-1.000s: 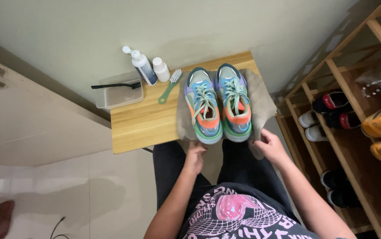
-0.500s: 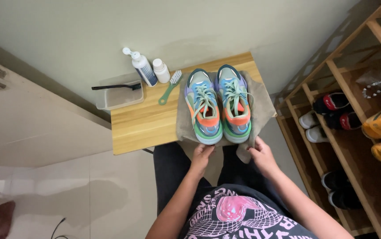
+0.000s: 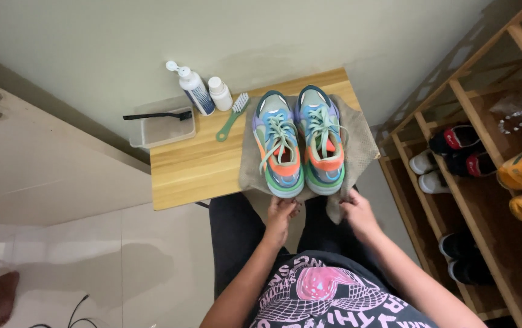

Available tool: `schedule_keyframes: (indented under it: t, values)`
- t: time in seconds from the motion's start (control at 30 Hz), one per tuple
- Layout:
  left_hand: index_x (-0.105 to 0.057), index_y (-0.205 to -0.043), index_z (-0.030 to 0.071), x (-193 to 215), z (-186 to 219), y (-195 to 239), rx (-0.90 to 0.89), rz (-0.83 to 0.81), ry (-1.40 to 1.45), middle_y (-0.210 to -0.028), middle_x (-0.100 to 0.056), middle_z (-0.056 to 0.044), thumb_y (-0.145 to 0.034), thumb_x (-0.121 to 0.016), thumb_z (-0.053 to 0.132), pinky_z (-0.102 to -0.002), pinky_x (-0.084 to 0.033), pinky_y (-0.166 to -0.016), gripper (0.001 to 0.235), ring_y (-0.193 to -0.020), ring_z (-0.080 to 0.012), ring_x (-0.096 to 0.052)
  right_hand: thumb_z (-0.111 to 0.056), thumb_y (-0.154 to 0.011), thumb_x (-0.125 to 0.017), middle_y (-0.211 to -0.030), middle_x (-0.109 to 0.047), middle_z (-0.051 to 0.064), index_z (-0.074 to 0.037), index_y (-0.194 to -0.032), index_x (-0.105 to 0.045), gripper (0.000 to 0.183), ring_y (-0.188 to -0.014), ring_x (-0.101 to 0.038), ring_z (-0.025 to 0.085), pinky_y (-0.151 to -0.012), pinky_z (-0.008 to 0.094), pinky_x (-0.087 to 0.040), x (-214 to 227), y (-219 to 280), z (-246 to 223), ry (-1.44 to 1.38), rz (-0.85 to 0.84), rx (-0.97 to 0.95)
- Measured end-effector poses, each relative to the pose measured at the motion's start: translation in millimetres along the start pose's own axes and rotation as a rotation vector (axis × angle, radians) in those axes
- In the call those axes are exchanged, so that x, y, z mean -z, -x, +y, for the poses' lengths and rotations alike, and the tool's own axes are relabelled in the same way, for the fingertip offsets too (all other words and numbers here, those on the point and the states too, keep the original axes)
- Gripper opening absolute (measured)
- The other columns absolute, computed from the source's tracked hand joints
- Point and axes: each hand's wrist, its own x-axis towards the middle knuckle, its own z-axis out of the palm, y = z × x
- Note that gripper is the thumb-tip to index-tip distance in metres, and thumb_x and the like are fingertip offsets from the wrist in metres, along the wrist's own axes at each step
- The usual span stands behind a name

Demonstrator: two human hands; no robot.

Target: The person wipes a pair of colorful sneakers with a cloth on a wooden table, then unties and reties the laces, and finally folds the cloth. Cleaning supplies and a brush are visible on the table.

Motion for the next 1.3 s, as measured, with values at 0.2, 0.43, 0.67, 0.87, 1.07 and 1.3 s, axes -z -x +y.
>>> schedule_keyframes:
  t: [0.2,0.43,0.67,0.87,1.07,1.3]
  values:
    - [-0.061,-0.128,0.004,47,-63,-64,0.057,-0.098,-0.310,-0.107,-0.072,-0.014,-0.091,-0.075,0.006,-0.033,-0.058,-0.077,0.040,-0.090,-0.0210,-0.071,0.009,-0.087,-0.055,-0.104,-0.071,0.020,0.001,-0.118,-0.071,0.036,-0.101,-0.063,0.028,-0.089,0.048,-0.054,1,-5,-10,0.119,0.003,0.040]
    - [-0.064,-0.110,0.005,8,-1,1,0.049,0.041,0.024,-0.091,-0.068,-0.006,-0.087,-0.073,0.005,-0.028,-0.057,-0.069,0.025,-0.076,-0.0170,-0.069,0.007,-0.085,-0.051,-0.108,-0.071,0.018,-0.007,-0.110,-0.071,0.036,-0.100,-0.065,0.029,-0.086,0.047,-0.053,27,7,-72,0.011,0.064,-0.056]
    - [-0.070,-0.092,0.005,11,-38,-33,-0.104,0.086,-0.194,-0.077,-0.069,-0.008,-0.084,-0.079,0.005,-0.028,-0.054,-0.060,0.012,-0.065,-0.0152,-0.065,0.000,-0.085,-0.055,-0.111,-0.073,0.017,-0.009,-0.124,-0.073,0.043,-0.110,-0.064,0.035,-0.097,0.052,-0.052,21,19,-64,0.423,-0.052,0.073]
    - [-0.071,-0.098,0.006,7,-26,-29,-0.064,0.080,-0.215,-0.083,-0.070,-0.007,-0.085,-0.073,0.005,-0.031,-0.054,-0.063,0.013,-0.069,-0.0165,-0.065,-0.006,-0.084,-0.055,-0.102,-0.077,0.016,-0.017,-0.109,-0.076,0.034,-0.111,-0.067,0.037,-0.100,0.053,-0.050,30,-18,-17,0.643,-0.059,0.017]
    - [-0.062,-0.096,0.011,17,-10,5,-0.025,0.153,0.161,-0.078,-0.062,0.000,-0.086,-0.071,0.000,-0.020,-0.054,-0.059,0.018,-0.065,-0.0110,-0.063,0.004,-0.082,-0.054,-0.074,-0.057,-0.002,-0.019,-0.106,-0.073,0.038,-0.059,-0.050,0.011,-0.055,0.022,-0.040,37,4,-99,-0.006,0.020,-0.118]
    - [-0.063,-0.103,0.009,16,-28,-8,-0.021,0.016,0.007,-0.086,-0.072,-0.004,-0.086,-0.075,0.001,-0.019,-0.057,-0.058,0.023,-0.066,-0.0110,-0.069,0.016,-0.079,-0.047,-0.100,-0.073,0.017,0.001,-0.112,-0.075,0.046,-0.098,-0.062,0.025,-0.091,0.044,-0.050,44,1,-63,0.295,-0.130,0.112]
